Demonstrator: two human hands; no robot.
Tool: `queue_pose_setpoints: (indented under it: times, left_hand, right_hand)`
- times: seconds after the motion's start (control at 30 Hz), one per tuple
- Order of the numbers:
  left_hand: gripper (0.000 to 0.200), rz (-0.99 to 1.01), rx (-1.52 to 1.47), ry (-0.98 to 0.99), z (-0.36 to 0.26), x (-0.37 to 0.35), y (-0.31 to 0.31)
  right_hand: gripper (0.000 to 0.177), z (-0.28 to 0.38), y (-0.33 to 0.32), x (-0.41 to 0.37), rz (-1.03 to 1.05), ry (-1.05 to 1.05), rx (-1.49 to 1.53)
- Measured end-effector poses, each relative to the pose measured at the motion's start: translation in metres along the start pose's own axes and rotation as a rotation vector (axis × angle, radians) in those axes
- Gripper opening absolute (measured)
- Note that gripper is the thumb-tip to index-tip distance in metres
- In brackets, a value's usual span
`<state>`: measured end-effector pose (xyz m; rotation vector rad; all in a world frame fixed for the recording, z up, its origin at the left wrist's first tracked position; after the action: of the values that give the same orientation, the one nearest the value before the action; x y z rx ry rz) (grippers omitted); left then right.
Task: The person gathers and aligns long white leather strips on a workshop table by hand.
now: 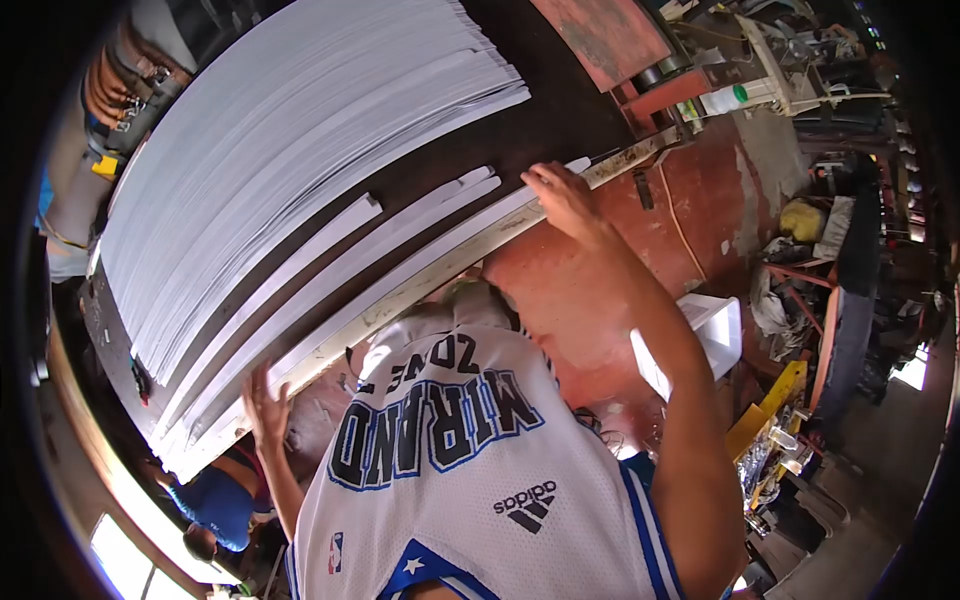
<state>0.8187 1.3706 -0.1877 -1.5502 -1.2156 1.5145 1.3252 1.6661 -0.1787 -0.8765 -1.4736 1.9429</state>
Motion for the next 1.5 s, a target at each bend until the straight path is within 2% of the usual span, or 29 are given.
queue_pose_setpoints:
  times: [0.1,0.17,0.23,0.3,0.37,0.43,0.5,0.53,0.63,0.7,0.83,0.9,0.97,1.0,1.07,1.13,1.17,1.27,1.3,1.37,1.4,1.47,1.5]
  left_hand:
    - [0.059,-0.027,-0.009,0.152,-0.071,0.038,-0.009]
    - [0.058,-0.065,-0.076,0.233,-0.080,0.052,-0.005]
    - [0.056,-0.132,-0.095,0.272,-0.084,0.058,-0.005]
    - [0.054,-0.167,-0.084,0.227,-0.072,0.063,0.007]
    - [0.051,-0.186,-0.079,0.220,-0.064,0.064,0.003]
    - [0.048,-0.167,-0.080,0.194,-0.058,0.063,-0.005]
    - [0.044,-0.174,-0.195,0.260,-0.055,0.056,-0.024]
    - [0.041,-0.239,-0.275,0.270,-0.049,0.056,-0.030]
    - [0.031,-0.306,-0.336,0.191,-0.045,0.083,-0.037]
    - [0.028,-0.380,-0.342,0.247,-0.055,0.116,-0.030]
    - [0.026,-0.338,-0.366,0.379,-0.105,0.153,-0.032]
    - [0.026,-0.346,-0.384,0.425,-0.130,0.169,-0.028]
    - [0.027,-0.349,-0.456,0.473,-0.152,0.179,-0.031]
    - [0.025,-0.311,-0.527,0.495,-0.159,0.184,-0.032]
    - [0.024,-0.261,-0.596,0.524,-0.169,0.190,-0.039]
    - [0.021,0.042,-0.850,0.404,-0.173,0.203,-0.032]
    - [0.021,0.047,-0.846,0.416,-0.176,0.203,-0.037]
    - [0.020,0.155,-0.992,0.416,-0.182,0.205,-0.043]
    - [0.020,0.158,-0.992,0.420,-0.182,0.203,-0.046]
    - [0.022,0.171,-1.048,0.449,-0.181,0.199,-0.051]
    - [0.022,0.170,-1.050,0.443,-0.181,0.196,-0.054]
    - [0.023,0.178,-1.087,0.456,-0.185,0.191,-0.058]
    - [0.021,0.191,-1.108,0.434,-0.185,0.192,-0.053]
  right_hand:
    - [0.045,-0.015,0.001,0.013,0.038,-0.029,0.014]
    - [0.041,0.007,0.004,0.027,0.048,-0.062,0.012]
    - [0.037,0.027,0.014,0.036,0.164,-0.099,0.011]
    - [0.035,0.042,0.017,0.043,0.215,-0.101,0.065]
    - [0.035,0.047,0.017,0.043,0.096,-0.153,0.037]
    - [0.034,0.067,0.001,0.047,0.080,-0.219,0.026]
    - [0.033,0.098,-0.018,0.057,-0.004,-0.199,0.121]
    - [0.030,0.114,-0.019,0.065,-0.014,-0.228,0.221]
    - [0.027,0.151,0.003,0.105,0.008,-0.272,0.348]
    - [0.025,0.169,0.012,0.122,0.019,-0.260,0.283]
    - [0.027,0.177,0.024,0.127,-0.077,-0.375,0.123]
    - [0.022,0.170,0.016,0.122,-0.094,-0.348,0.137]
    - [0.015,0.165,0.001,0.121,-0.004,-0.343,0.292]
    - [0.014,0.163,-0.007,0.121,0.091,-0.220,0.522]
    - [0.015,0.157,-0.019,0.120,0.083,-0.217,0.694]
    - [0.018,0.148,-0.027,0.118,0.095,-0.128,0.737]
    - [0.018,0.143,-0.026,0.118,0.086,-0.118,0.737]
    - [0.024,0.122,-0.012,0.114,0.063,0.013,1.122]
    - [0.024,0.124,-0.012,0.110,0.060,0.017,1.122]
    - [0.025,0.126,-0.007,0.101,0.015,0.109,1.446]
    - [0.025,0.129,-0.003,0.099,0.020,0.107,1.447]
    - [0.024,0.131,0.018,0.096,-0.028,0.114,1.724]
    - [0.019,0.132,0.029,0.094,0.003,0.162,1.669]
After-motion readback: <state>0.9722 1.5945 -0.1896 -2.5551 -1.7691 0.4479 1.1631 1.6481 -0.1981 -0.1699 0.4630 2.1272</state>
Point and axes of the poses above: each hand's wrist, its own x-axis towards the middle knuckle, its own y-axis out of the palm, z = x × y, the point moved 7 cm from there along x, towards the middle knuckle, and after that the axes turned 13 degrees about z, right-handed, at the moved point
